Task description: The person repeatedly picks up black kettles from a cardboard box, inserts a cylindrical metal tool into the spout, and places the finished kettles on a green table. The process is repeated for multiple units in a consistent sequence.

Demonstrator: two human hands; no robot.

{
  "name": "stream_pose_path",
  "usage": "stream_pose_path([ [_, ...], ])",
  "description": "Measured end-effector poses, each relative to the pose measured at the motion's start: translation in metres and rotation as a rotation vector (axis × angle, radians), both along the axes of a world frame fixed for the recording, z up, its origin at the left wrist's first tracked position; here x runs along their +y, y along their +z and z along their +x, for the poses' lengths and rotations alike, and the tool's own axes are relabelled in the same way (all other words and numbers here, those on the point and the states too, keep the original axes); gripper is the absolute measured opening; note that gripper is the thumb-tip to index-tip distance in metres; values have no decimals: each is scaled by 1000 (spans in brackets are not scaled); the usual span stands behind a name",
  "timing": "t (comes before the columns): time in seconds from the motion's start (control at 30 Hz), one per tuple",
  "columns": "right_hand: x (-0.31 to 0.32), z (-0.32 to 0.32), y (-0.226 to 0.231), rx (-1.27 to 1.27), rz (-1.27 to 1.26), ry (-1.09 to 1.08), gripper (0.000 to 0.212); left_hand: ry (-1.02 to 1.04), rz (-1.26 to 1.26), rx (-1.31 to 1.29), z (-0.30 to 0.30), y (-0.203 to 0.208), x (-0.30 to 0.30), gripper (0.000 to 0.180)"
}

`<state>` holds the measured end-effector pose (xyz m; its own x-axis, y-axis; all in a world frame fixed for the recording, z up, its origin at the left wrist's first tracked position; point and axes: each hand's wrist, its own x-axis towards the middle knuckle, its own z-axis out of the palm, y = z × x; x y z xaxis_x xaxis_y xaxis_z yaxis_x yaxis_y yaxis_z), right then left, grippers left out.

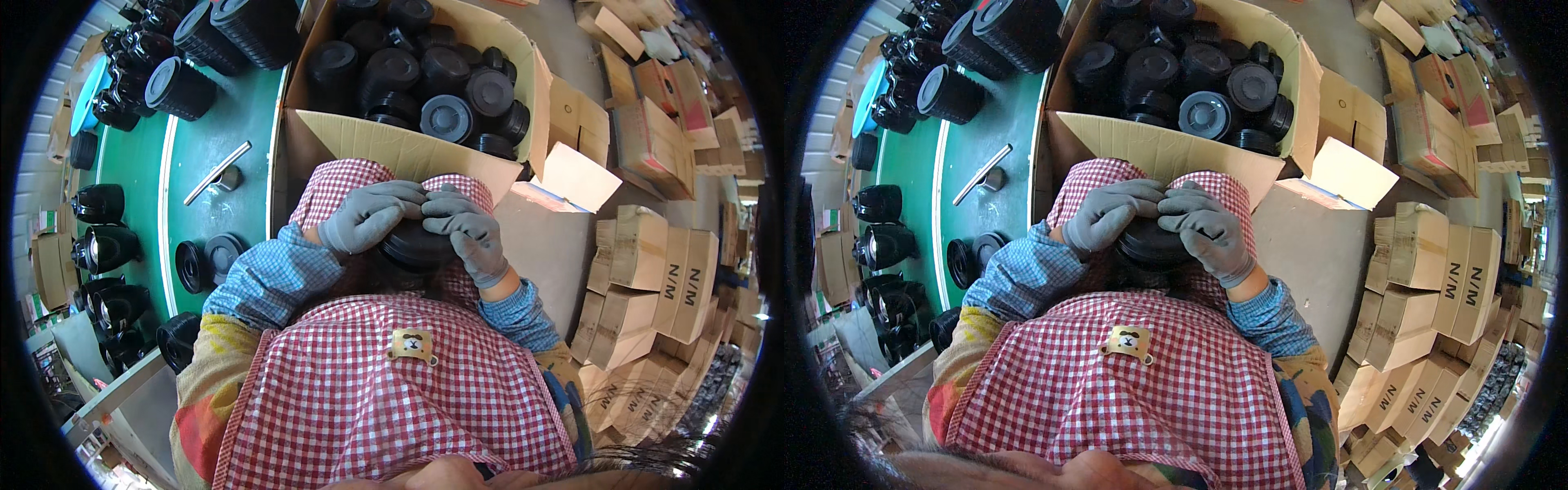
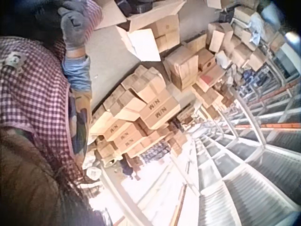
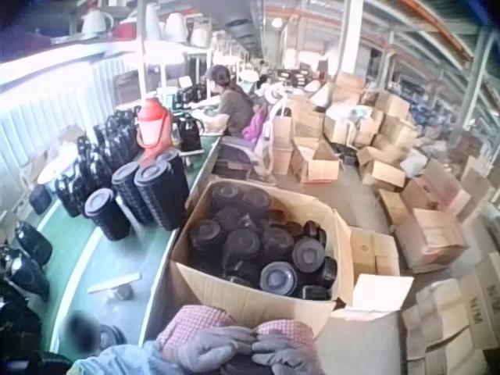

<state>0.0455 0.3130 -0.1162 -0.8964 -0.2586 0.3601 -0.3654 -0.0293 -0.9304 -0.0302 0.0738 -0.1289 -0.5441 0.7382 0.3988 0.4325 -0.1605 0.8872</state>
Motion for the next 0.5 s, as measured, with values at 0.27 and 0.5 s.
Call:
stream_pose_path([
  [0.27,-5,6,-1,92,252,-90,21,1,108,119,-6,-13,7,38],
  [0.5,-4,12,-8,-24,197,-84,29,35,109,126,-1,-13,7,29],
])
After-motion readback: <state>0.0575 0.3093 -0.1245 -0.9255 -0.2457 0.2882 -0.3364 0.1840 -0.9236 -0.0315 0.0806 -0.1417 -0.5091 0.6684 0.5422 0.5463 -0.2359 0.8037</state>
